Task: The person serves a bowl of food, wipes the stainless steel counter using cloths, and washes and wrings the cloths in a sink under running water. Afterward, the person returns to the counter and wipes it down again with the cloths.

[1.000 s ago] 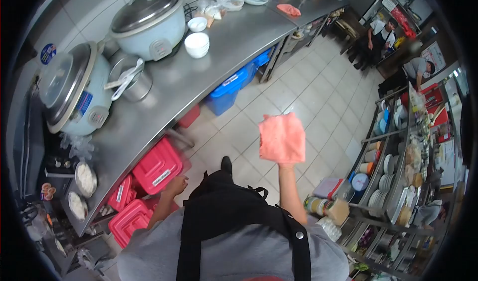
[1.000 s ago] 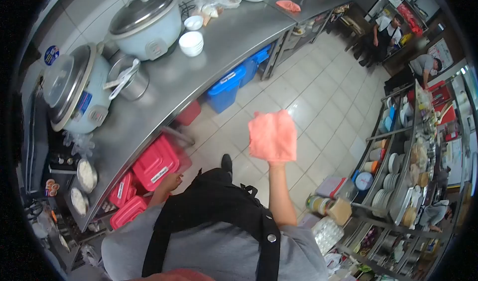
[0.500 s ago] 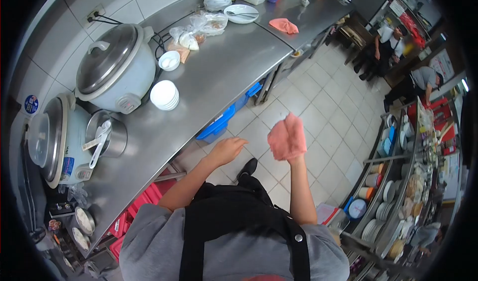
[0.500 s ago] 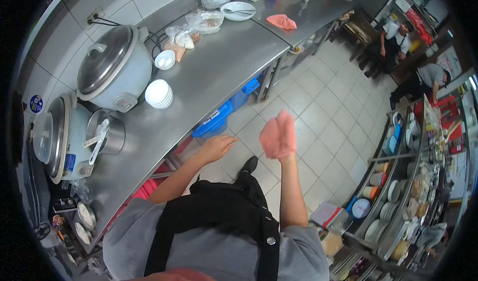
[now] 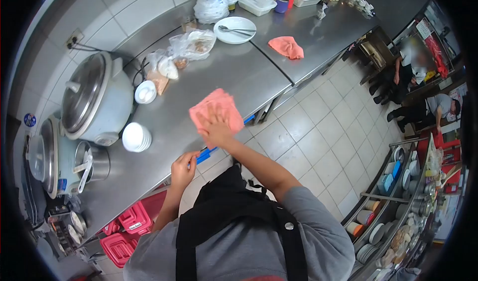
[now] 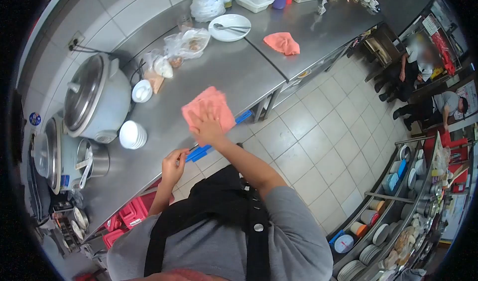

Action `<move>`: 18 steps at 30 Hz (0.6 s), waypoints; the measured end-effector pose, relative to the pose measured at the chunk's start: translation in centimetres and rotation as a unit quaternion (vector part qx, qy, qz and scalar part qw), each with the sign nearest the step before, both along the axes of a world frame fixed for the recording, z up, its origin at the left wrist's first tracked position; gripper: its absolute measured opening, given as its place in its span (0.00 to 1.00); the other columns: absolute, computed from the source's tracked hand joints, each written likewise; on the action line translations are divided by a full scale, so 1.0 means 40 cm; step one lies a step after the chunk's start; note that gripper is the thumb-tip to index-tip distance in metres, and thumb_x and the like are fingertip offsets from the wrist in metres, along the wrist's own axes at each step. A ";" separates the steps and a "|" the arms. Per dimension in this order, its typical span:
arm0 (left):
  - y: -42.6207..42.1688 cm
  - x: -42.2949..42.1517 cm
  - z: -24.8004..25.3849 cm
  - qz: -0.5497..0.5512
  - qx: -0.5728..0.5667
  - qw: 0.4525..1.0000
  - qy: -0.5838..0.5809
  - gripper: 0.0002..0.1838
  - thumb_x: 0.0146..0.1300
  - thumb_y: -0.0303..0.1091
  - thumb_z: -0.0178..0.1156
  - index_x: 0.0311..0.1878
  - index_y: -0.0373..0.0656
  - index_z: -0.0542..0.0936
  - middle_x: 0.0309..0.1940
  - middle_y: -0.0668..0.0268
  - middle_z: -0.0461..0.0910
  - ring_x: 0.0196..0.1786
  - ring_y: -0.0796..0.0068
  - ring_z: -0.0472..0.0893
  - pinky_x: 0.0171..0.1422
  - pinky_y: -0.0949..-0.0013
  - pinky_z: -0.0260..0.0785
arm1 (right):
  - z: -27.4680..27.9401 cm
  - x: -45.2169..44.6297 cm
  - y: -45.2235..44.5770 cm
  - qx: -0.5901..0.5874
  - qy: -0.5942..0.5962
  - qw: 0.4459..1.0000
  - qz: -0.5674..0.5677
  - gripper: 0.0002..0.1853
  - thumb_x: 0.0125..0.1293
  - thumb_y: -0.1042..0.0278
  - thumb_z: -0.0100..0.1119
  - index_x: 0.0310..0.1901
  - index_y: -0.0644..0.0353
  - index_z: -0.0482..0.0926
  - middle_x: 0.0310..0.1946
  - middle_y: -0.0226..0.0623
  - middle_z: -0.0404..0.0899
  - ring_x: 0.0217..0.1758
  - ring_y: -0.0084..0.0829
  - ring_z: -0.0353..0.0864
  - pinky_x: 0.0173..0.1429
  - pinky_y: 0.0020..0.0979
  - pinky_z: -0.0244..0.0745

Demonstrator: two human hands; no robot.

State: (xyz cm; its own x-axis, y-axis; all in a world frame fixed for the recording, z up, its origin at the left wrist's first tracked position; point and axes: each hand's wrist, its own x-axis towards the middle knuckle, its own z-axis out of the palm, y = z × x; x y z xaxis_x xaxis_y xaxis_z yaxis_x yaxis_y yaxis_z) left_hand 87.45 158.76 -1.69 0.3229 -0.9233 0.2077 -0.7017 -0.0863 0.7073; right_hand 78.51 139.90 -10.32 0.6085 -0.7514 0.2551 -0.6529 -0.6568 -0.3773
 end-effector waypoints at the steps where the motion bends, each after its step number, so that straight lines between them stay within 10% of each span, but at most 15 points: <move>1: -0.040 -0.016 -0.010 -0.017 -0.008 1.000 0.002 0.08 0.64 0.25 0.58 0.44 0.42 0.83 0.37 0.60 0.85 0.34 0.61 0.85 0.38 0.64 0.77 | -0.003 -0.010 -0.038 -0.025 -0.034 0.997 0.070 0.30 0.68 0.43 0.50 0.71 0.37 0.66 0.76 0.50 0.52 0.79 0.58 0.46 0.76 0.66 0.36; 9: -0.534 -0.126 -0.002 -0.137 -0.035 0.990 -0.014 0.08 0.63 0.24 0.58 0.44 0.41 0.83 0.39 0.60 0.84 0.37 0.58 0.84 0.40 0.61 0.77 | -0.012 -0.139 -0.568 -0.110 0.001 0.994 0.021 0.28 0.69 0.45 0.49 0.70 0.33 0.67 0.76 0.40 0.54 0.79 0.51 0.50 0.77 0.62 0.38; 14: -0.893 -0.212 -0.010 -0.156 -0.081 0.984 -0.005 0.11 0.66 0.25 0.56 0.50 0.39 0.81 0.49 0.57 0.81 0.51 0.56 0.81 0.55 0.61 0.74 | 0.198 -0.327 -0.771 0.054 0.134 0.989 0.023 0.23 0.66 0.50 0.53 0.63 0.38 0.75 0.67 0.39 0.70 0.73 0.46 0.62 0.74 0.59 0.50; 17: -1.019 -0.269 -0.091 -0.125 -0.042 0.990 0.060 0.16 0.66 0.33 0.57 0.56 0.40 0.78 0.62 0.54 0.74 0.65 0.50 0.72 0.70 0.52 0.62 | 0.224 -0.369 -0.893 0.207 0.223 0.952 -0.004 0.18 0.63 0.51 0.57 0.53 0.43 0.83 0.58 0.35 0.79 0.68 0.44 0.69 0.74 0.58 0.51; 18: -1.057 -0.285 -0.113 -0.142 -0.012 0.986 -0.091 0.22 0.65 0.41 0.59 0.60 0.43 0.77 0.67 0.53 0.67 0.71 0.47 0.64 0.74 0.46 0.53 | 0.216 -0.395 -0.948 0.068 0.110 0.992 0.006 0.18 0.64 0.51 0.57 0.54 0.43 0.82 0.60 0.35 0.77 0.69 0.45 0.67 0.75 0.58 0.50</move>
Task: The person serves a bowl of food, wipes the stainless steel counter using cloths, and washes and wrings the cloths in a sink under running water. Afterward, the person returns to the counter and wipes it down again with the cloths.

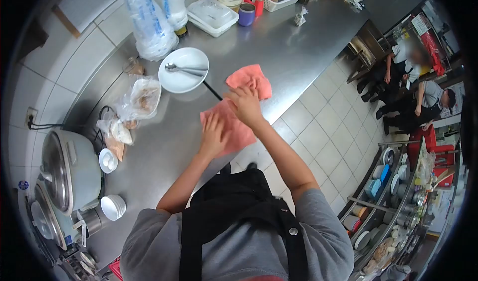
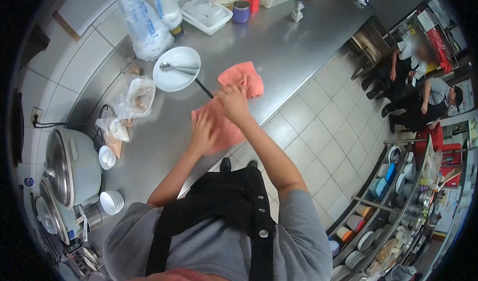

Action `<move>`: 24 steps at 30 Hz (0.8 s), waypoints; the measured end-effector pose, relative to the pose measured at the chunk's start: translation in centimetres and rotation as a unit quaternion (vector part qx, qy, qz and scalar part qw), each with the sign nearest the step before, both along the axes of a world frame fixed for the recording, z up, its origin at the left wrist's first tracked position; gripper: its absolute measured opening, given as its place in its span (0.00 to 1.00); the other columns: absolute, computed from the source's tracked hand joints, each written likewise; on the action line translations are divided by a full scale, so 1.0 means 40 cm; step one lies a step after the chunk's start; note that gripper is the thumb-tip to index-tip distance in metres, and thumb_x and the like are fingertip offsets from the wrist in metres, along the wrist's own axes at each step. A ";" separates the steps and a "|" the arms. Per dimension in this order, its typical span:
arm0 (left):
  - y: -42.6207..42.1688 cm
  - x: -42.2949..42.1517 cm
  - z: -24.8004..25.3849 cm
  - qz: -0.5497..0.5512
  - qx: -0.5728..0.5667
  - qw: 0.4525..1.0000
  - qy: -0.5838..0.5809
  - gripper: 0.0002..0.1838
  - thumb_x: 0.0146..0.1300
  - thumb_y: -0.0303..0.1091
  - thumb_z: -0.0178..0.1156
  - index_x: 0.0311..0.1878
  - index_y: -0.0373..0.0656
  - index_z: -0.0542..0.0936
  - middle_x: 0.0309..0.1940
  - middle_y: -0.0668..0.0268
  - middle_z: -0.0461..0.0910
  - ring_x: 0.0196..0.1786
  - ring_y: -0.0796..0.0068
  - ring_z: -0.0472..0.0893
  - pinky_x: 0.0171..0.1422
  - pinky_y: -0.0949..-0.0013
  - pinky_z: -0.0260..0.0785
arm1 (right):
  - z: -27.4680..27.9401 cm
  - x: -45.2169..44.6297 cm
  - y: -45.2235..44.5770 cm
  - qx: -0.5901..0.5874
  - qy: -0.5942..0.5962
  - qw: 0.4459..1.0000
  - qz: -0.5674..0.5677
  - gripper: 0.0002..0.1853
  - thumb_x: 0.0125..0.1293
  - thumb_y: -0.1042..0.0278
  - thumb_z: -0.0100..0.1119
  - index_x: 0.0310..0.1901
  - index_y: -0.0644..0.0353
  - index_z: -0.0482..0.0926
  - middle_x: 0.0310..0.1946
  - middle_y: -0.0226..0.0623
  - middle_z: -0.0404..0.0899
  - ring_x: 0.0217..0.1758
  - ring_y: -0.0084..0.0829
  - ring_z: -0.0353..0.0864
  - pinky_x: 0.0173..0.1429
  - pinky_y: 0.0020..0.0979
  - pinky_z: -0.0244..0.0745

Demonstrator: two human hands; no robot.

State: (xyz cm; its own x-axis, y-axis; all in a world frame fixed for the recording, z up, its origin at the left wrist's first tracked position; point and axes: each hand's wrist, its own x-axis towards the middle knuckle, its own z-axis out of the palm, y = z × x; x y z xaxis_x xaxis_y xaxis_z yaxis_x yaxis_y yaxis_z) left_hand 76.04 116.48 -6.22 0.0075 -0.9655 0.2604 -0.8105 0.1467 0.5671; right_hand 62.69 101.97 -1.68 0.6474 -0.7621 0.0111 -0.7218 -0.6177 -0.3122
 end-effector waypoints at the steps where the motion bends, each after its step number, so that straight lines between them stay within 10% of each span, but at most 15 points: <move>1: -0.039 -0.013 -0.018 -0.010 0.009 0.988 -0.154 0.27 0.63 0.48 0.60 0.63 0.47 0.75 0.73 0.52 0.61 0.76 0.44 0.56 0.78 0.40 0.44 | -0.007 -0.025 -0.060 -0.140 -0.119 0.983 0.020 0.19 0.64 0.50 0.57 0.55 0.42 0.82 0.62 0.35 0.76 0.71 0.45 0.66 0.75 0.58 0.49; 2: -0.049 -0.030 -0.021 -0.050 0.079 0.982 -0.162 0.36 0.58 0.58 0.61 0.68 0.53 0.73 0.77 0.52 0.53 0.79 0.41 0.45 0.77 0.31 0.29 | -0.011 -0.044 -0.118 -0.139 -0.122 0.982 0.026 0.19 0.64 0.50 0.57 0.55 0.42 0.82 0.62 0.35 0.76 0.71 0.45 0.66 0.75 0.58 0.49; 7: -0.024 -0.063 -0.008 0.043 0.043 0.986 -0.155 0.42 0.56 0.61 0.62 0.73 0.61 0.66 0.77 0.55 0.53 0.79 0.44 0.47 0.75 0.29 0.31 | -0.178 -0.247 -0.430 -0.136 -0.076 0.987 0.038 0.19 0.69 0.53 0.54 0.58 0.45 0.80 0.66 0.39 0.71 0.74 0.48 0.61 0.74 0.60 0.48; 9: 0.010 -0.067 -0.019 0.170 0.064 0.969 -0.169 0.41 0.56 0.61 0.62 0.73 0.62 0.66 0.78 0.55 0.52 0.79 0.44 0.47 0.76 0.29 0.30 | -0.292 -0.362 -0.625 -0.188 -0.165 0.960 -0.122 0.23 0.70 0.54 0.52 0.62 0.54 0.75 0.64 0.49 0.72 0.69 0.50 0.67 0.70 0.52 0.59; 11: 0.025 -0.086 -0.001 0.216 0.103 0.954 -0.181 0.40 0.57 0.60 0.62 0.73 0.62 0.66 0.78 0.55 0.51 0.79 0.44 0.47 0.76 0.30 0.30 | -0.258 -0.421 -0.754 -0.362 0.013 0.893 -0.268 0.23 0.72 0.54 0.49 0.62 0.57 0.75 0.61 0.52 0.74 0.63 0.52 0.71 0.67 0.49 0.62; 14: -0.007 -0.101 0.018 0.275 0.153 0.930 -0.192 0.39 0.58 0.58 0.62 0.73 0.61 0.66 0.78 0.54 0.51 0.79 0.44 0.47 0.77 0.31 0.30 | -0.318 -0.350 -0.922 -0.284 -0.061 0.905 -0.311 0.26 0.73 0.50 0.46 0.64 0.57 0.74 0.63 0.53 0.72 0.65 0.54 0.69 0.69 0.50 0.60; 16: -0.021 -0.106 0.016 0.303 0.161 0.918 -0.200 0.38 0.59 0.57 0.61 0.73 0.59 0.67 0.77 0.55 0.52 0.79 0.46 0.47 0.78 0.34 0.29 | -0.443 -0.154 -0.944 -0.143 -0.252 0.953 -0.092 0.29 0.76 0.52 0.39 0.72 0.57 0.63 0.71 0.51 0.62 0.75 0.58 0.55 0.78 0.52 0.44; 18: -0.023 -0.102 0.002 0.312 0.161 0.915 -0.198 0.37 0.59 0.57 0.61 0.73 0.60 0.67 0.77 0.55 0.53 0.79 0.46 0.47 0.78 0.34 0.29 | -0.357 0.017 -0.726 -0.244 -0.105 0.964 -0.006 0.37 0.72 0.53 0.49 0.77 0.56 0.50 0.74 0.53 0.55 0.74 0.56 0.57 0.80 0.52 0.44; 19: -0.022 -0.099 -0.001 0.313 0.156 0.915 -0.200 0.37 0.59 0.57 0.60 0.72 0.60 0.68 0.77 0.55 0.53 0.80 0.47 0.47 0.78 0.34 0.29 | -0.328 0.051 -0.616 -0.168 -0.228 0.956 0.070 0.31 0.71 0.51 0.49 0.72 0.55 0.64 0.74 0.48 0.57 0.78 0.60 0.48 0.81 0.52 0.35; 24: -0.026 -0.087 0.006 0.326 0.140 0.917 -0.183 0.35 0.61 0.58 0.59 0.71 0.61 0.69 0.77 0.56 0.54 0.80 0.49 0.47 0.79 0.36 0.29 | -0.161 -0.100 -0.373 0.075 -0.200 0.917 0.338 0.21 0.59 0.70 0.61 0.56 0.49 0.80 0.60 0.48 0.72 0.65 0.55 0.68 0.69 0.49 0.65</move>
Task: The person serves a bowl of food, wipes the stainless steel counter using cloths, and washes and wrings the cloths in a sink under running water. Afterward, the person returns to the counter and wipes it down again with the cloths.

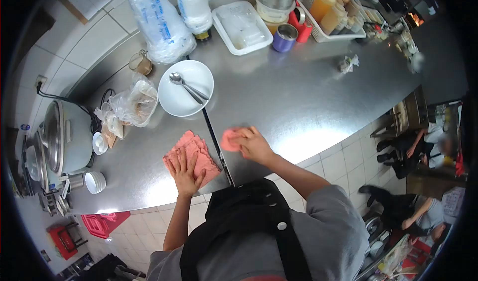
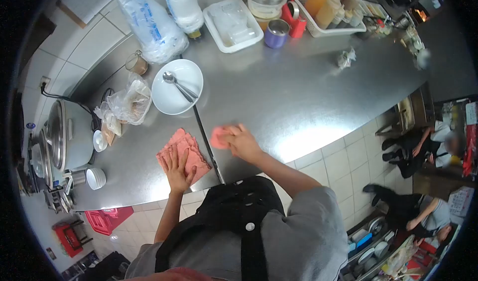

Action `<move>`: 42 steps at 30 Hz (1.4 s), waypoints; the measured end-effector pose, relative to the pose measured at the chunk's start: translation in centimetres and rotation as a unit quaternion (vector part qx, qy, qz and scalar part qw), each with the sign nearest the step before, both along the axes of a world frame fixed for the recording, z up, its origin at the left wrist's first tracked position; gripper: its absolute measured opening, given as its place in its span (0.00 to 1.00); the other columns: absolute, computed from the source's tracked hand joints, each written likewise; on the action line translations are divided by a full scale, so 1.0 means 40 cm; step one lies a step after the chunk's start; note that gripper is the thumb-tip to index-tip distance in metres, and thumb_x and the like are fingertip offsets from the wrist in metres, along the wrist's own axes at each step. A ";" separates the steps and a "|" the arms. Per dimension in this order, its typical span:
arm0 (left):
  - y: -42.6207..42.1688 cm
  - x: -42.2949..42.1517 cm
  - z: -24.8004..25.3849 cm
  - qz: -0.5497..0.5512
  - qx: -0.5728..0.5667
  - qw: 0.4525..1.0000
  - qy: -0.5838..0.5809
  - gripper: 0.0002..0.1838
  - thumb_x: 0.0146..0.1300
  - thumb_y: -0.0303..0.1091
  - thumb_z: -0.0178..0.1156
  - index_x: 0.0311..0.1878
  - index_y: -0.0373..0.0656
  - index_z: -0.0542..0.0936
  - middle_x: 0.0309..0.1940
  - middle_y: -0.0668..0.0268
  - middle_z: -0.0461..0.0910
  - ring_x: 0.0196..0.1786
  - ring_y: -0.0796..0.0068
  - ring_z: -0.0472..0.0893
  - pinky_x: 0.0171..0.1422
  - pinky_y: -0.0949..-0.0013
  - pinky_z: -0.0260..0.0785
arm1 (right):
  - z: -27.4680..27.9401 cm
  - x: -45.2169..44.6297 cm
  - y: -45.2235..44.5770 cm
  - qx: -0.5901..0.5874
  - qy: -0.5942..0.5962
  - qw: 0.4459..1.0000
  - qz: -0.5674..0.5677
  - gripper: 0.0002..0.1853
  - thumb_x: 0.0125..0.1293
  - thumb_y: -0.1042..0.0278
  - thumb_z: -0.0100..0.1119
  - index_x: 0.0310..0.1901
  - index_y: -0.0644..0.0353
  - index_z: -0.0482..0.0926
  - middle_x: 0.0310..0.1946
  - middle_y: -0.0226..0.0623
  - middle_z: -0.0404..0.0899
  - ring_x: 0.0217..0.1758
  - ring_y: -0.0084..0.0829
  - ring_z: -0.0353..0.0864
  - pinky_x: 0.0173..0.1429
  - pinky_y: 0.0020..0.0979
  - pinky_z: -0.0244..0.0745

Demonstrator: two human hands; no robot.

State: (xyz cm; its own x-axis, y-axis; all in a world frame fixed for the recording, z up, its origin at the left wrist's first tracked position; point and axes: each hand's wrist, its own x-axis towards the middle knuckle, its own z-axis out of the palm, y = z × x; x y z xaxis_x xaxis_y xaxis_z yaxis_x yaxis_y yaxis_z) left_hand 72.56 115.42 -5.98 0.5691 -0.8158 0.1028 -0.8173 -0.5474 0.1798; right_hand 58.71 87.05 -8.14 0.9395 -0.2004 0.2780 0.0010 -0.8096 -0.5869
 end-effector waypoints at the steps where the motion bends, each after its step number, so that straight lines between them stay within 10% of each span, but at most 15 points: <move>1: -0.006 0.003 0.002 0.000 -0.004 1.000 0.003 0.35 0.61 0.58 0.59 0.71 0.62 0.70 0.78 0.57 0.53 0.80 0.49 0.48 0.79 0.36 0.29 | 0.008 0.001 -0.027 0.041 0.009 0.999 -0.018 0.20 0.57 0.73 0.60 0.53 0.50 0.80 0.58 0.46 0.73 0.62 0.53 0.70 0.66 0.47 0.67; 8: -0.001 -0.002 0.020 0.010 -0.019 0.999 0.027 0.33 0.61 0.57 0.59 0.70 0.63 0.71 0.78 0.58 0.53 0.80 0.50 0.48 0.79 0.37 0.30 | 0.072 0.483 -0.260 -0.093 -0.142 0.967 -0.192 0.25 0.53 0.78 0.60 0.57 0.64 0.75 0.61 0.52 0.68 0.66 0.56 0.65 0.69 0.47 0.65; 14: 0.003 0.004 0.012 0.007 -0.028 0.999 0.032 0.33 0.61 0.57 0.59 0.70 0.62 0.71 0.77 0.57 0.55 0.80 0.51 0.49 0.79 0.37 0.29 | -0.055 0.665 -0.366 -0.148 0.037 0.953 -0.260 0.29 0.58 0.68 0.60 0.63 0.66 0.71 0.71 0.46 0.60 0.74 0.52 0.59 0.74 0.43 0.60; 17: 0.003 0.005 0.021 0.004 -0.031 0.999 0.037 0.32 0.61 0.56 0.59 0.70 0.62 0.71 0.77 0.57 0.55 0.80 0.51 0.49 0.79 0.36 0.30 | -0.224 0.619 -0.347 -0.141 -0.035 0.937 -0.318 0.25 0.53 0.65 0.66 0.55 0.57 0.79 0.65 0.37 0.68 0.72 0.40 0.62 0.70 0.44 0.64; 19: 0.007 0.006 0.017 -0.001 -0.037 0.999 0.026 0.32 0.61 0.56 0.59 0.70 0.62 0.71 0.77 0.57 0.55 0.80 0.51 0.49 0.79 0.37 0.30 | 0.139 0.405 -0.217 -0.080 0.265 0.936 -0.217 0.20 0.56 0.62 0.63 0.51 0.57 0.81 0.58 0.38 0.75 0.70 0.41 0.65 0.70 0.44 0.63; 22: 0.008 0.003 0.015 -0.002 -0.043 0.999 0.018 0.33 0.61 0.56 0.60 0.70 0.62 0.71 0.77 0.57 0.55 0.80 0.51 0.50 0.79 0.37 0.30 | 0.238 0.378 -0.285 0.167 0.510 0.832 -0.144 0.16 0.60 0.61 0.61 0.48 0.56 0.83 0.54 0.40 0.79 0.69 0.42 0.67 0.70 0.46 0.62; 25: 0.010 0.005 0.019 -0.002 -0.043 0.999 0.020 0.33 0.61 0.55 0.60 0.70 0.60 0.71 0.77 0.56 0.56 0.79 0.49 0.50 0.79 0.37 0.30 | 0.021 0.400 -0.387 0.047 0.213 0.962 -0.163 0.16 0.59 0.61 0.62 0.49 0.54 0.83 0.59 0.43 0.76 0.69 0.46 0.67 0.71 0.48 0.61; 28: 0.016 -0.004 0.013 -0.008 -0.045 0.999 0.025 0.33 0.61 0.53 0.60 0.70 0.58 0.72 0.77 0.56 0.56 0.79 0.48 0.50 0.79 0.37 0.29 | -0.123 0.357 -0.298 -0.195 -0.083 0.934 -0.287 0.22 0.56 0.62 0.65 0.55 0.51 0.81 0.64 0.46 0.72 0.71 0.48 0.65 0.72 0.49 0.60; 34: 0.023 -0.002 0.004 0.020 -0.041 0.999 0.007 0.33 0.61 0.52 0.60 0.71 0.60 0.70 0.77 0.57 0.55 0.78 0.48 0.52 0.79 0.36 0.30 | 0.025 -0.101 0.076 -0.075 0.003 0.996 0.049 0.31 0.50 0.72 0.67 0.60 0.44 0.76 0.68 0.37 0.66 0.73 0.44 0.63 0.72 0.47 0.63; 39: 0.023 -0.004 -0.008 0.013 -0.067 0.998 0.003 0.33 0.62 0.53 0.60 0.71 0.61 0.70 0.77 0.58 0.56 0.78 0.49 0.54 0.78 0.35 0.31 | 0.191 -0.441 0.161 0.069 0.297 0.952 -0.009 0.12 0.48 0.72 0.65 0.37 0.47 0.86 0.44 0.35 0.80 0.54 0.44 0.76 0.54 0.42 0.75; 42: 0.039 -0.003 -0.008 0.010 -0.063 0.998 -0.014 0.32 0.63 0.51 0.58 0.71 0.59 0.70 0.77 0.57 0.56 0.77 0.49 0.54 0.78 0.35 0.31 | 0.224 -0.413 0.127 0.138 0.210 0.964 -0.091 0.17 0.54 0.76 0.59 0.46 0.51 0.83 0.44 0.43 0.78 0.49 0.46 0.78 0.52 0.41 0.76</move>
State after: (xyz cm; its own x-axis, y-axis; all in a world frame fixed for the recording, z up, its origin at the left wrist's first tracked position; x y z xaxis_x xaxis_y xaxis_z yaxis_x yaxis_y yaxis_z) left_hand 72.43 116.98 -6.31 0.5799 -0.7844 0.2201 -0.8126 -0.5373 0.2259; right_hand 42.20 92.13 0.83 0.8994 -0.3848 -0.2073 -0.4119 -0.5874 -0.6966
